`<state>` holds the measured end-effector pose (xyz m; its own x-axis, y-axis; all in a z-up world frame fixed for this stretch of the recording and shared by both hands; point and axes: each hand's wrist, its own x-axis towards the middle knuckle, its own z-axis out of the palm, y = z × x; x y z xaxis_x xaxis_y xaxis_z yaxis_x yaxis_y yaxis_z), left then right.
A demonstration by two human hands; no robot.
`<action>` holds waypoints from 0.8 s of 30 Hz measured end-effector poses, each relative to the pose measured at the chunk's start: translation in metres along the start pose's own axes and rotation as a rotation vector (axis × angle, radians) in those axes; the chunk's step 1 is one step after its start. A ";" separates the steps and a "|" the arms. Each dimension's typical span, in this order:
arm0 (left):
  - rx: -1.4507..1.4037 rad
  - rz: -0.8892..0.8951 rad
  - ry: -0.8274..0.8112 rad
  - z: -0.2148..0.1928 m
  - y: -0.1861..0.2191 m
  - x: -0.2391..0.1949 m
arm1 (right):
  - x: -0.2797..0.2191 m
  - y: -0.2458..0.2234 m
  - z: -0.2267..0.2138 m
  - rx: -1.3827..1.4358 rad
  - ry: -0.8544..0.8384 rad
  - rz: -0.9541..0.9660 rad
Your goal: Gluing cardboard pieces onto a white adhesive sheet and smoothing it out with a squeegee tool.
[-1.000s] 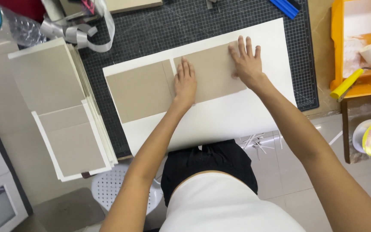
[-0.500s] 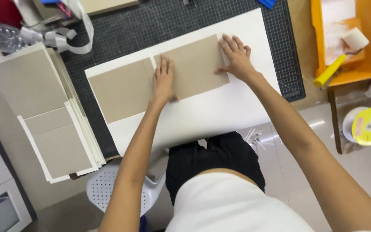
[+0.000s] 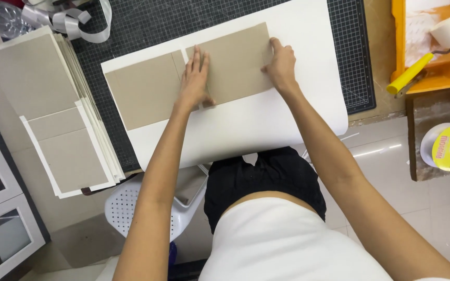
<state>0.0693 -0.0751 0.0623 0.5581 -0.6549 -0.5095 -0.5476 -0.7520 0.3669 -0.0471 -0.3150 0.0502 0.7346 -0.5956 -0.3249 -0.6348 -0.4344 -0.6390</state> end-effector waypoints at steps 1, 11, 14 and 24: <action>-0.001 0.000 0.003 0.000 0.000 0.000 | -0.002 -0.003 -0.004 -0.001 0.000 -0.003; 0.038 -0.029 -0.027 -0.003 0.000 0.000 | 0.002 0.020 -0.001 0.057 -0.040 -0.127; 0.028 -0.014 -0.013 0.000 -0.003 0.000 | 0.002 0.021 0.000 -0.004 -0.027 -0.147; -0.022 -0.047 -0.040 -0.009 0.004 -0.005 | 0.017 0.040 0.028 -0.162 0.019 -0.175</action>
<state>0.0700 -0.0759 0.0731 0.5571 -0.6158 -0.5572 -0.5071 -0.7836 0.3589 -0.0534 -0.3238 0.0001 0.8334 -0.5133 -0.2047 -0.5291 -0.6345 -0.5634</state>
